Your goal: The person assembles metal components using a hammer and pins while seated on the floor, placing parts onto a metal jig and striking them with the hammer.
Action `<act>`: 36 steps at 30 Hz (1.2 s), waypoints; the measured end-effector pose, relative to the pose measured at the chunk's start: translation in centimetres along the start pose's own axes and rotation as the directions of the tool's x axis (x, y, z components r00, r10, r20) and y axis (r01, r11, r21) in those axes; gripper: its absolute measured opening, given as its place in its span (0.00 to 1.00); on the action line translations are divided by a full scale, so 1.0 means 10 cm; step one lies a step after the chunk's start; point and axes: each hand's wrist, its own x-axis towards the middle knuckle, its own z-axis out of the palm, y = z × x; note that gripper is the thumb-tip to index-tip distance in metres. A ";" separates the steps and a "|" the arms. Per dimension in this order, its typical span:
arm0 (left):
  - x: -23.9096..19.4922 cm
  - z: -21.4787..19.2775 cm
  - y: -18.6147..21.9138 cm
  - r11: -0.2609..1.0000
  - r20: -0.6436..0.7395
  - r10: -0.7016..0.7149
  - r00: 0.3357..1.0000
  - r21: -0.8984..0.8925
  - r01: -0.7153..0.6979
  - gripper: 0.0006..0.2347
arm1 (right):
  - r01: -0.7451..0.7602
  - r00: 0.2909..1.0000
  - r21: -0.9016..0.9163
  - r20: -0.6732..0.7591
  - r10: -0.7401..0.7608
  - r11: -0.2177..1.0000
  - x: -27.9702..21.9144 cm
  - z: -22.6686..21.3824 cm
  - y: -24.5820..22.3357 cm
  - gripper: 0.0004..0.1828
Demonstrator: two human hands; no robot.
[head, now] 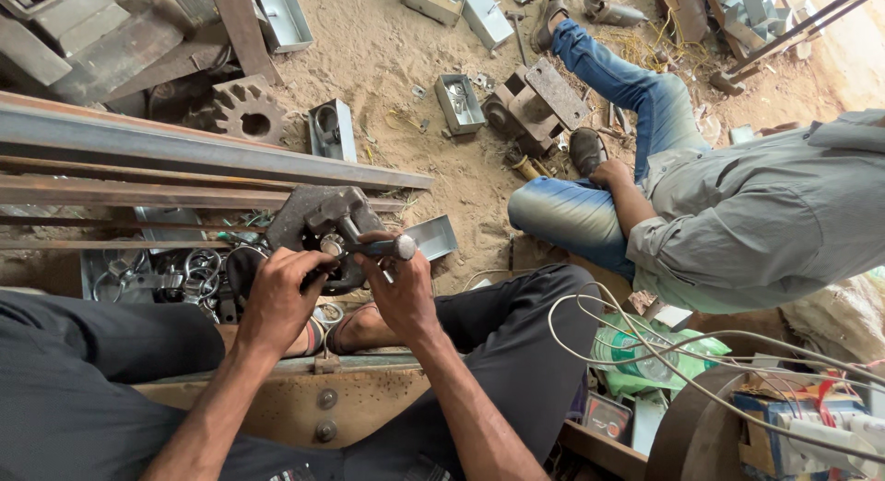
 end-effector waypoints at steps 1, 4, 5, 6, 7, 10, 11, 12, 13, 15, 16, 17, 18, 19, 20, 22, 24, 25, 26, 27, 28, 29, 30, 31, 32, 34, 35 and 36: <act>0.00 0.00 0.00 0.999 0.033 -0.051 0.998 -0.015 0.052 0.09 | 0.001 1.000 0.000 0.001 -0.001 1.000 0.00 0.00 -0.01 0.14; -0.01 0.00 -0.01 1.000 0.010 -0.012 1.000 -0.017 0.012 0.10 | 0.008 1.000 0.017 0.002 -0.008 1.000 0.00 -0.01 -0.03 0.13; -0.01 0.00 -0.02 1.000 0.008 -0.014 1.000 -0.016 0.014 0.10 | -0.012 1.000 0.042 0.012 0.012 0.999 0.00 0.00 -0.03 0.13; -0.01 0.00 -0.03 1.000 0.015 -0.028 1.000 -0.014 0.028 0.11 | -0.033 0.999 0.067 0.022 0.032 0.997 0.01 0.00 -0.04 0.13; -0.01 0.01 -0.04 0.999 0.021 -0.041 0.999 -0.012 0.041 0.11 | -0.033 0.999 0.067 0.024 0.031 0.997 0.01 -0.01 -0.04 0.13; -0.02 0.02 -0.04 0.996 0.023 -0.060 0.998 0.062 0.058 0.13 | -0.069 0.997 0.013 0.037 0.068 0.998 0.01 -0.01 -0.04 0.13; -0.03 0.02 -0.04 0.996 0.022 -0.061 0.998 0.062 0.060 0.13 | -0.082 0.996 0.050 0.051 0.079 0.995 0.01 -0.01 -0.03 0.13; -0.03 0.03 -0.03 0.988 0.040 -0.115 0.993 0.108 0.110 0.14 | -0.096 0.994 0.087 0.066 0.090 0.992 0.02 0.00 -0.03 0.12; -0.03 0.03 -0.02 0.975 0.054 -0.171 0.984 0.155 0.161 0.14 | -0.096 0.994 0.088 0.069 0.090 0.992 0.01 0.00 -0.02 0.12; -0.03 0.02 -0.01 0.978 0.046 -0.178 0.983 0.122 0.171 0.15 | -0.141 0.987 0.127 0.090 0.131 0.982 0.00 0.00 -0.01 0.12; -0.02 0.01 -0.01 0.980 0.039 -0.182 0.983 0.089 0.178 0.16 | -0.144 0.987 0.128 0.092 0.132 0.981 0.00 -0.01 0.00 0.12; -0.02 -0.02 -0.01 0.978 0.039 -0.191 0.981 0.096 0.187 0.16 | -0.102 0.993 0.072 0.073 0.097 0.992 0.00 0.00 0.01 0.13; -0.02 -0.02 0.00 0.986 0.006 -0.150 0.989 0.074 0.150 0.15 | -0.061 0.997 0.016 0.056 0.060 0.998 0.00 0.01 0.02 0.14; -0.03 -0.04 0.01 0.991 -0.034 -0.118 0.992 0.061 0.120 0.14 | -0.062 0.996 0.033 0.072 0.059 0.998 0.00 0.03 0.03 0.14; -0.04 -0.07 0.01 0.988 -0.040 -0.135 0.990 0.074 0.138 0.14 | -0.098 0.993 0.079 0.069 0.093 0.992 0.00 0.03 0.04 0.14; -0.03 -0.07 0.02 0.990 -0.048 -0.140 0.989 0.029 0.141 0.13 | -0.133 0.989 0.130 0.075 0.124 0.983 0.01 0.04 0.06 0.15; -0.02 -0.09 0.02 0.986 -0.047 -0.166 0.985 0.028 0.167 0.13 | -0.188 0.977 0.144 0.129 0.170 0.972 0.01 0.03 0.06 0.13; -0.02 -0.09 0.03 0.982 -0.047 -0.187 0.981 0.024 0.188 0.13 | -0.189 0.976 0.147 0.135 0.170 0.971 0.00 0.02 0.05 0.13; -0.02 -0.09 0.02 0.981 -0.049 -0.193 0.980 0.026 0.195 0.13 | -0.173 0.977 0.144 0.147 0.152 0.974 -0.01 0.02 0.04 0.13; -0.01 -0.09 0.02 0.979 -0.041 -0.200 0.979 0.031 0.201 0.13 | -0.157 0.978 0.140 0.158 0.135 0.978 -0.01 0.02 0.04 0.12; -0.01 -0.09 0.01 0.977 -0.034 -0.207 0.978 0.036 0.208 0.13 | -0.158 0.977 0.142 0.165 0.134 0.977 -0.02 0.04 0.03 0.12; -0.02 -0.09 0.01 0.977 -0.034 -0.209 0.977 0.036 0.210 0.13 | -0.223 0.964 0.208 0.195 0.183 0.952 -0.03 0.05 0.02 0.13; -0.02 -0.09 0.00 0.979 -0.042 -0.199 0.979 0.044 0.201 0.13 | -0.288 0.946 0.271 0.228 0.230 0.918 -0.04 0.07 0.01 0.14; -0.02 -0.09 0.00 0.981 -0.047 -0.188 0.981 0.050 0.190 0.14 | -0.289 0.946 0.270 0.228 0.231 0.919 -0.05 0.07 0.01 0.14; -0.02 -0.09 -0.01 0.981 -0.047 -0.188 0.981 0.049 0.190 0.14 | -0.261 0.951 0.241 0.232 0.206 0.935 -0.05 0.07 0.02 0.14; -0.02 -0.08 -0.01 0.980 -0.048 -0.186 0.981 0.055 0.189 0.14 | -0.234 0.954 0.208 0.235 0.183 0.950 -0.06 0.08 0.02 0.13; -0.02 -0.09 -0.01 0.981 -0.047 -0.186 0.981 0.053 0.188 0.14 | -0.241 0.952 0.212 0.242 0.188 0.947 -0.05 0.09 0.02 0.13; -0.02 -0.09 -0.01 0.981 -0.048 -0.183 0.982 0.052 0.185 0.14 | -0.249 0.949 0.216 0.249 0.194 0.944 -0.05 0.09 0.02 0.13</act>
